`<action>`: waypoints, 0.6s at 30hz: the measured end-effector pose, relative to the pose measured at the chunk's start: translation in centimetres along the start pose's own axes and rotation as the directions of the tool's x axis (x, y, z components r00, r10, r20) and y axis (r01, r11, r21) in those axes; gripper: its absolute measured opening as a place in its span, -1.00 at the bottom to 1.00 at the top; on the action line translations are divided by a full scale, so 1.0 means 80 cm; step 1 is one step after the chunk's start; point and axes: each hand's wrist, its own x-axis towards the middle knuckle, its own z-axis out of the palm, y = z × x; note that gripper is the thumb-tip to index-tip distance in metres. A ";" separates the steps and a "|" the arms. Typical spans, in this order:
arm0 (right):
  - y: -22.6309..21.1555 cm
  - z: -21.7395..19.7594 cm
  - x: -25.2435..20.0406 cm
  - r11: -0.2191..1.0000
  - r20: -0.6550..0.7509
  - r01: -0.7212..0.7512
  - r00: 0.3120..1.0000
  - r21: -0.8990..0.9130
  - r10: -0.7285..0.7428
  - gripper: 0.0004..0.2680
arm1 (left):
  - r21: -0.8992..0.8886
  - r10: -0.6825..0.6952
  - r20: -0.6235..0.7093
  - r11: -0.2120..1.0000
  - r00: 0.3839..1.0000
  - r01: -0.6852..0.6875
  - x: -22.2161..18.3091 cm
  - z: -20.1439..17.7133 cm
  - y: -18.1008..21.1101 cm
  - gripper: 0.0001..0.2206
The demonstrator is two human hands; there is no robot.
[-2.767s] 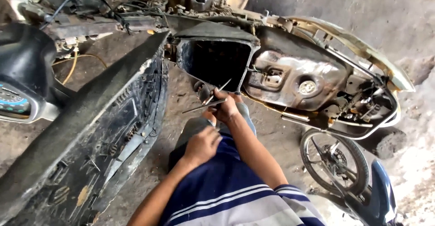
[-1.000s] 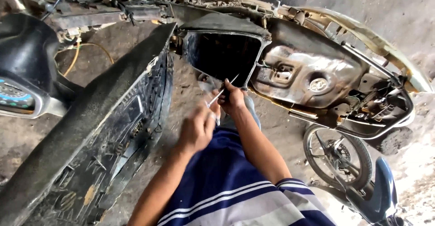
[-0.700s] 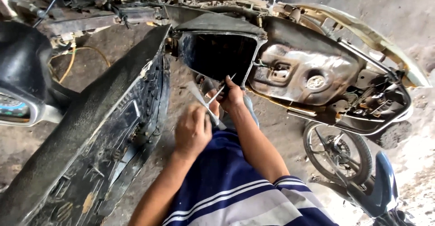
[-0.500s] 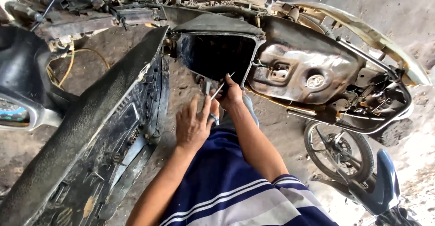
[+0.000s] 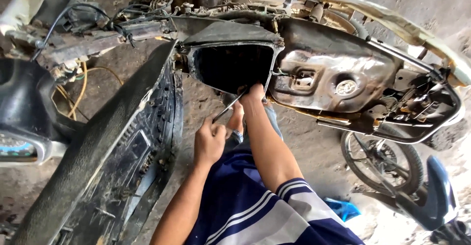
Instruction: Using a T-wrench to unscrew bolts and disassemble parts of a motorcycle frame and engine area.
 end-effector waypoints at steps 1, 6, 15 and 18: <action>-0.001 0.005 0.004 1.000 -0.014 -0.011 1.000 0.019 0.011 -0.76 | 0.439 0.157 -0.063 0.891 0.986 -0.114 0.009 -0.006 -0.014 -0.62; -0.008 0.022 0.021 0.994 -0.064 -0.050 0.996 0.101 0.057 -0.83 | 0.946 0.708 0.062 0.184 0.704 -0.267 0.035 -0.016 -0.020 -0.83; -0.019 0.026 0.005 0.986 -0.045 -0.095 0.994 0.135 0.101 -0.83 | 0.876 0.818 0.227 0.065 0.529 -0.477 0.049 -0.032 -0.043 -0.81; -0.013 0.021 0.023 0.922 0.009 -0.066 0.997 -0.380 0.075 -0.72 | 0.865 0.803 0.217 0.105 0.554 -0.491 0.043 -0.037 -0.054 -0.81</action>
